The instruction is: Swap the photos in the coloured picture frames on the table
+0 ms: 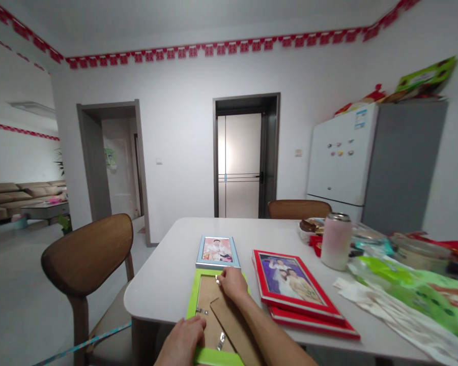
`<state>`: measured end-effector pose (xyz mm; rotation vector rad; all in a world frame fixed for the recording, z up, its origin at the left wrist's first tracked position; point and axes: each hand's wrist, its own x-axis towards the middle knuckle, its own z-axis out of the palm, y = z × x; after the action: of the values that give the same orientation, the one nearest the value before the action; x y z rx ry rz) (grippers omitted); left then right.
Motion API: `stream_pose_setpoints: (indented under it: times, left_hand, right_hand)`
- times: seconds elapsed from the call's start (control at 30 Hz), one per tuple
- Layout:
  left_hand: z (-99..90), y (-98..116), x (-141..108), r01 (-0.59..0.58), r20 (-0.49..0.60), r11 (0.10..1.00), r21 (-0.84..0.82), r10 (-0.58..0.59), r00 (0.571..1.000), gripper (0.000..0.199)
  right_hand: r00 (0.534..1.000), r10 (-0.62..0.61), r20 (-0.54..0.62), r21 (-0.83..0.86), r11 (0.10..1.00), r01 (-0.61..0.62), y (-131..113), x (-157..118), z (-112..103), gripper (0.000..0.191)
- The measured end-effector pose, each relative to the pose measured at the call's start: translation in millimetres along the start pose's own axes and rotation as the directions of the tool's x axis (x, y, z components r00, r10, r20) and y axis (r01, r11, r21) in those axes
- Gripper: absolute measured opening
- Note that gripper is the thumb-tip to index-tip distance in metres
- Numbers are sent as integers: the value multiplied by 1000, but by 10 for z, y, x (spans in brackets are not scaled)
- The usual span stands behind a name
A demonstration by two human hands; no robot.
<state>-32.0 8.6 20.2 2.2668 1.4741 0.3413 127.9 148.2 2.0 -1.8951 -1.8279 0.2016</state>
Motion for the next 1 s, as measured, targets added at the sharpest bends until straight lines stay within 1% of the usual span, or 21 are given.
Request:
stream_pose_setpoints:
  times: [0.1,0.2,0.33,0.43,0.53,0.6,0.7,0.8,0.9,1.0]
  left_hand:
    - [-43,131,-8,20,58,999,30,-22,998,65]
    - [-14,178,-7,31,58,999,38,-34,998,69]
    - [87,121,15,11,11,1000,7,-11,1000,68]
    - [135,87,17,11,-47,1000,5,-11,999,69]
    - [106,98,-3,16,-97,1000,10,-15,995,63]
    - [47,128,-25,17,-101,1000,16,-16,995,58]
    - [-51,192,-62,36,-57,999,34,-35,998,49]
    - [-100,243,-90,51,-7,998,43,-50,999,46]
    - [-78,239,-93,36,-38,999,30,-35,999,46]
    - [-20,194,-79,21,-64,1000,19,-20,998,48]
  right_hand:
    - [1000,12,-3,1,1000,-12,10,-45,-11,18]
    - [999,48,-2,-5,999,-48,-27,-69,20,18]
    - [996,88,7,-13,996,-88,-68,-8,76,16]
    - [992,126,20,-30,992,-126,-69,76,107,15]
    - [988,153,21,-49,987,-152,-67,117,113,16]
    - [986,163,16,-56,985,-162,-69,105,97,17]
    - [987,159,10,-54,986,-158,-59,64,51,18]
    - [993,120,19,-36,992,-120,-23,37,4,19]
    - [995,101,28,-18,995,-100,9,24,-17,20]
    - [993,113,33,-9,994,-113,8,7,-9,19]
